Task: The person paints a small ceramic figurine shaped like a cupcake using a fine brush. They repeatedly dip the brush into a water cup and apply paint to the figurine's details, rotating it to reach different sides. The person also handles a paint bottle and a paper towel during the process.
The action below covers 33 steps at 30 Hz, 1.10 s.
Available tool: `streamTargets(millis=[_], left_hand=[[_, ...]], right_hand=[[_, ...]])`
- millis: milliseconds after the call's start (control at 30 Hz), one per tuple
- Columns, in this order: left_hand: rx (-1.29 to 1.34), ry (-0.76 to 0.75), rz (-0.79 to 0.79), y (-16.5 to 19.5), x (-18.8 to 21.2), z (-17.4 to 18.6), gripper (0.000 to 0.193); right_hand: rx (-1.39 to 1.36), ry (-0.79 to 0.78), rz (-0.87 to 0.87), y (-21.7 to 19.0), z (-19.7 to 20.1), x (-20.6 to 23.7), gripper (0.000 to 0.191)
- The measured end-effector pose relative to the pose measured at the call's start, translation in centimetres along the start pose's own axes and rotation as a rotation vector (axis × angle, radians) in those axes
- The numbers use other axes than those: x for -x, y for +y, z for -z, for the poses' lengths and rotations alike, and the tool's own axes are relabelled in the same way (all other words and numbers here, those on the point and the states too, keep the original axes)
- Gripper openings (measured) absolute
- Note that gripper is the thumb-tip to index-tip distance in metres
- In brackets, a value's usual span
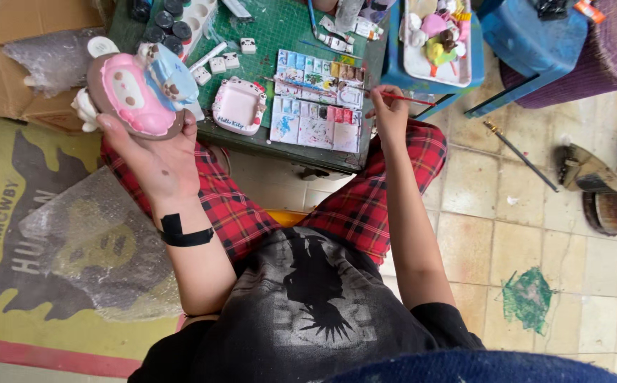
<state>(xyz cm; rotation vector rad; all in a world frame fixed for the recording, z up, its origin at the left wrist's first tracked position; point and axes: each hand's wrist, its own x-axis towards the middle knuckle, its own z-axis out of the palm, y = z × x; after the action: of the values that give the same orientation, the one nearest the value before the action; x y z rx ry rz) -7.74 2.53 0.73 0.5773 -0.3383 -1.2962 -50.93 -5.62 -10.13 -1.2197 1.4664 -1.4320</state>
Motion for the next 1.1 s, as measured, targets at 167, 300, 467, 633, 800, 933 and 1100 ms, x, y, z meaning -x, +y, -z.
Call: streamTargets(millis=[167, 300, 467, 633, 800, 933, 1100], left_hand=[[-0.048, -0.039, 0.117, 0.7, 2.0, -1.4, 0.096], [0.004, -0.026, 0.180, -0.3, 3.1, -1.1, 0.095], [-0.001, 0.026, 0.171, -1.2, 3.2, -0.2, 0.094], [-0.014, 0.069, 0.251, -3.2, 3.1, 0.0, 0.094], [-0.178, -0.112, 0.192, -7.1, 1.9, 1.9, 0.091], [-0.176, -0.140, 0.237, -11.7, -0.1, 4.6, 0.077], [-0.303, 0.013, 0.440, -17.2, -2.2, 5.2, 0.063]], right_hand=[[0.262, 0.168, -0.022, 2.5, -3.3, 4.1, 0.020], [0.514, 0.281, 0.074, 1.7, -4.1, 6.3, 0.024], [0.703, 0.237, 0.113, 0.2, -4.7, 7.4, 0.023], [0.825, 0.190, 0.126, 0.1, -4.4, 8.0, 0.022], [0.863, 0.155, 0.085, 0.1, -4.0, 8.8, 0.021], [0.967, 0.101, -0.041, -0.5, -3.8, 10.2, 0.023], [0.919, 0.095, -0.036, -0.8, -3.5, 10.7, 0.021]])
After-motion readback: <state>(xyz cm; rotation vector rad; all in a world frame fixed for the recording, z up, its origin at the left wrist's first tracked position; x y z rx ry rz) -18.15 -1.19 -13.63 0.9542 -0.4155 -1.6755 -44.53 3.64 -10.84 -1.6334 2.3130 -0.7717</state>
